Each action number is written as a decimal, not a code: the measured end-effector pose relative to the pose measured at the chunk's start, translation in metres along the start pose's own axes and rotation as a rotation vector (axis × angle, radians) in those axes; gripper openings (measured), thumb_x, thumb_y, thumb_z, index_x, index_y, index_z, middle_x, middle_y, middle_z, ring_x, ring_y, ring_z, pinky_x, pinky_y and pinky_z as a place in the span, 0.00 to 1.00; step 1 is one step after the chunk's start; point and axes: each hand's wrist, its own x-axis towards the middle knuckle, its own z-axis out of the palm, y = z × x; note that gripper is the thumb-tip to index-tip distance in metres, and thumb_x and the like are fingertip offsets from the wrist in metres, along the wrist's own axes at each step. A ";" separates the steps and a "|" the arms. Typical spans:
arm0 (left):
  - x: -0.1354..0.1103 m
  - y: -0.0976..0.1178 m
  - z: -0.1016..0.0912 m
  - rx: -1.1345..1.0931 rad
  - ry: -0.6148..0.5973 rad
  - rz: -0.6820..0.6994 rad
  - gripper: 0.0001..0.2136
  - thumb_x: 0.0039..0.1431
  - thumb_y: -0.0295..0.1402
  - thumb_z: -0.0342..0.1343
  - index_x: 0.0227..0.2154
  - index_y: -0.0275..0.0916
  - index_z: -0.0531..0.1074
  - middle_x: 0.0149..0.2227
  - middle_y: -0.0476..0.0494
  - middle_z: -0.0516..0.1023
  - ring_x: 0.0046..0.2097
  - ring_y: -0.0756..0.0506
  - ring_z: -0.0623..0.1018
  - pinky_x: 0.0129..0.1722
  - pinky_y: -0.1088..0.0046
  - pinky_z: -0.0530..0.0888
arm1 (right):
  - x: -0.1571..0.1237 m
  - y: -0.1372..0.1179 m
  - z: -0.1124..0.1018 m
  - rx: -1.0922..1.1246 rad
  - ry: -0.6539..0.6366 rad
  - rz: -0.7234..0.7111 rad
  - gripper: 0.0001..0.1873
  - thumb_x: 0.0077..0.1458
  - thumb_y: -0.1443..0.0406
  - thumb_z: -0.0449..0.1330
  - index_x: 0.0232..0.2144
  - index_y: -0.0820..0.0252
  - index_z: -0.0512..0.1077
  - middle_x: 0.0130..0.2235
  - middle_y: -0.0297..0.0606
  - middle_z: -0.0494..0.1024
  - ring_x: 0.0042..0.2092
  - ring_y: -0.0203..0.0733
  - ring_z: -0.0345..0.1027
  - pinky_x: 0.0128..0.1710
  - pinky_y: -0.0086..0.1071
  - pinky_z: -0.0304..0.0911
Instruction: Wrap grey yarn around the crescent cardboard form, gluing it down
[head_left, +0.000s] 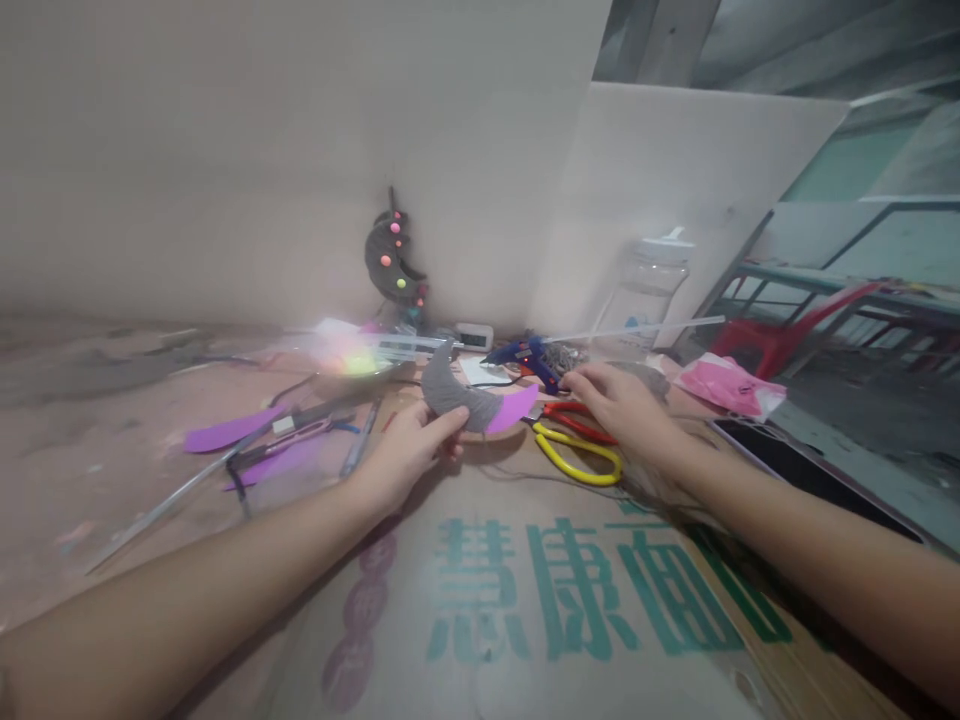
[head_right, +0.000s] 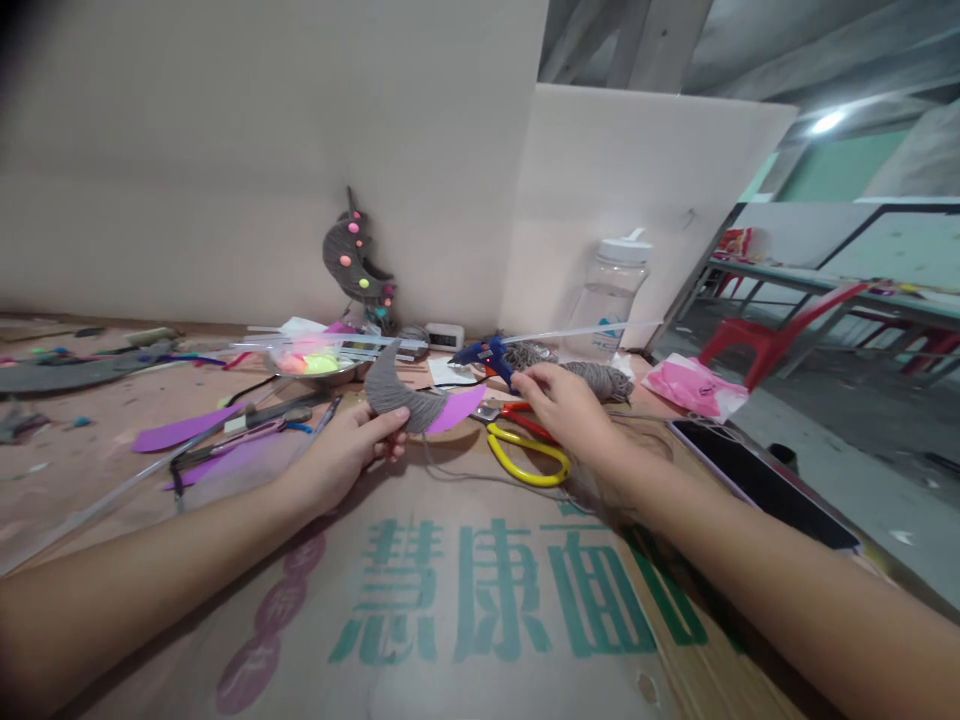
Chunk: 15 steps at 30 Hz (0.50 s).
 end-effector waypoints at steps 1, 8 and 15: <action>0.000 0.000 0.000 -0.010 -0.011 0.007 0.16 0.47 0.43 0.63 0.26 0.35 0.68 0.22 0.51 0.70 0.22 0.54 0.69 0.24 0.77 0.66 | -0.010 -0.010 0.001 0.054 -0.019 -0.007 0.21 0.62 0.54 0.48 0.33 0.61 0.76 0.34 0.39 0.80 0.37 0.44 0.73 0.38 0.33 0.64; 0.001 -0.001 -0.002 -0.056 -0.021 0.034 0.15 0.49 0.42 0.63 0.27 0.33 0.72 0.25 0.46 0.74 0.25 0.52 0.71 0.26 0.76 0.67 | -0.054 -0.071 0.036 0.415 -0.371 -0.087 0.21 0.56 0.60 0.58 0.53 0.57 0.70 0.43 0.39 0.80 0.43 0.43 0.75 0.42 0.33 0.68; 0.001 -0.001 -0.002 0.092 -0.001 0.105 0.14 0.51 0.42 0.60 0.25 0.34 0.70 0.23 0.47 0.74 0.26 0.50 0.70 0.28 0.74 0.66 | -0.057 -0.080 0.047 -0.199 -0.282 -0.457 0.15 0.63 0.61 0.51 0.30 0.60 0.73 0.28 0.39 0.78 0.28 0.41 0.71 0.26 0.31 0.56</action>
